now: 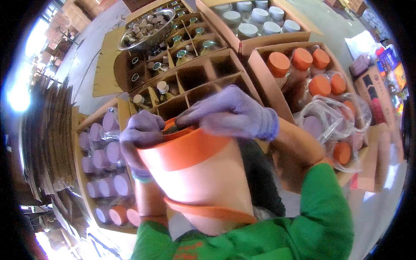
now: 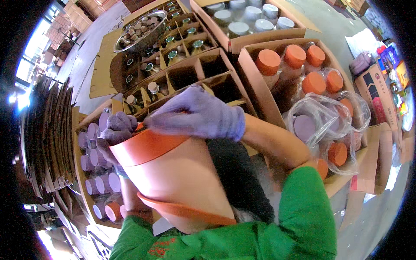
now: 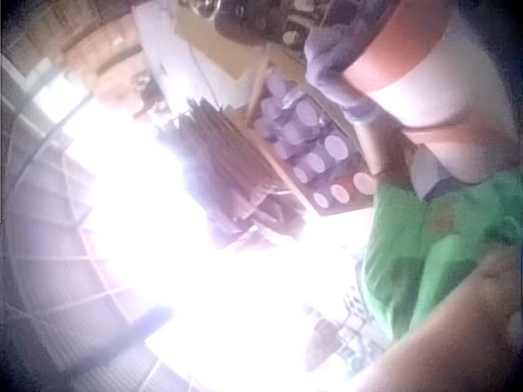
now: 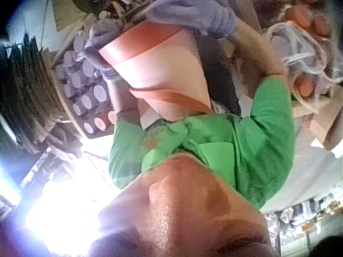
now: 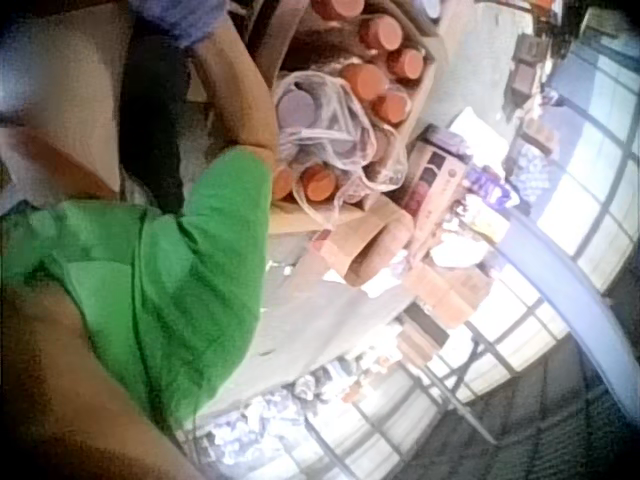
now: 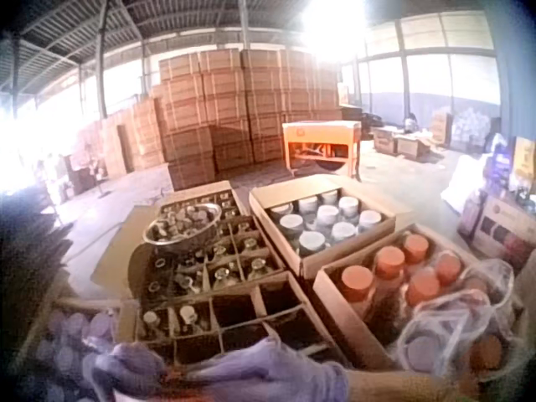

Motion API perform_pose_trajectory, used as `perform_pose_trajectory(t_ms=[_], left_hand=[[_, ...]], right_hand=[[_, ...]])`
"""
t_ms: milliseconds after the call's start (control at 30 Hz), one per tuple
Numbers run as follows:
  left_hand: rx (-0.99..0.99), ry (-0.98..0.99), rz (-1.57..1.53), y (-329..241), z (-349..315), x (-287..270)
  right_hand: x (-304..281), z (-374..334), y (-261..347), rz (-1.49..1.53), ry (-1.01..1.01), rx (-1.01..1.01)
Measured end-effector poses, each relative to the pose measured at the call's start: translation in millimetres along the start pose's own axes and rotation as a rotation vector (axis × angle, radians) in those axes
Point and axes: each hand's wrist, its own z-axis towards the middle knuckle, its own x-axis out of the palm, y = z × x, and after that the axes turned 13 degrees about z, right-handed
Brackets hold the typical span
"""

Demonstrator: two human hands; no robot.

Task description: The person assembles thermoses by placing a silver inner container into a colored outer shell, inserting a small component, and then screwing on a matching lid.

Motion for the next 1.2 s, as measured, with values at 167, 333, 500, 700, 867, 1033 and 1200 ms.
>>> perform_pose_trajectory(t_ms=[167, 333, 500, 700, 867, 1033, 1200], left_hand=[[-0.093, -0.183, -0.541, 26.8, -9.2, 23.8], [0.052, 0.379, 0.306, -39.2, 24.7, 8.7], [0.221, 0.345, 0.412, -48.0, 22.4, 2.2], [0.083, 0.005, -0.466, 18.3, 3.5, 18.0], [-0.126, -0.171, -0.653, 20.5, 2.9, 35.1], [0.133, 0.132, -0.313, 32.0, 9.7, 0.6], [0.112, 0.199, 0.301, -28.4, 7.2, -11.0]], right_hand=[[40.4, 25.3, 82.3, -0.627, 0.116, 0.199], [-39.3, 2.4, -14.6, 0.123, 0.151, -0.074], [-18.8, 5.0, -39.4, 0.330, 0.067, -0.194], [29.5, 9.3, 36.4, -0.263, -0.128, -0.209], [41.3, 13.4, 61.7, -0.572, -0.101, -0.037], [-2.5, 20.2, 40.1, -0.265, 0.157, 0.112], [-33.4, 14.5, -61.1, 0.191, 0.194, 0.080]])
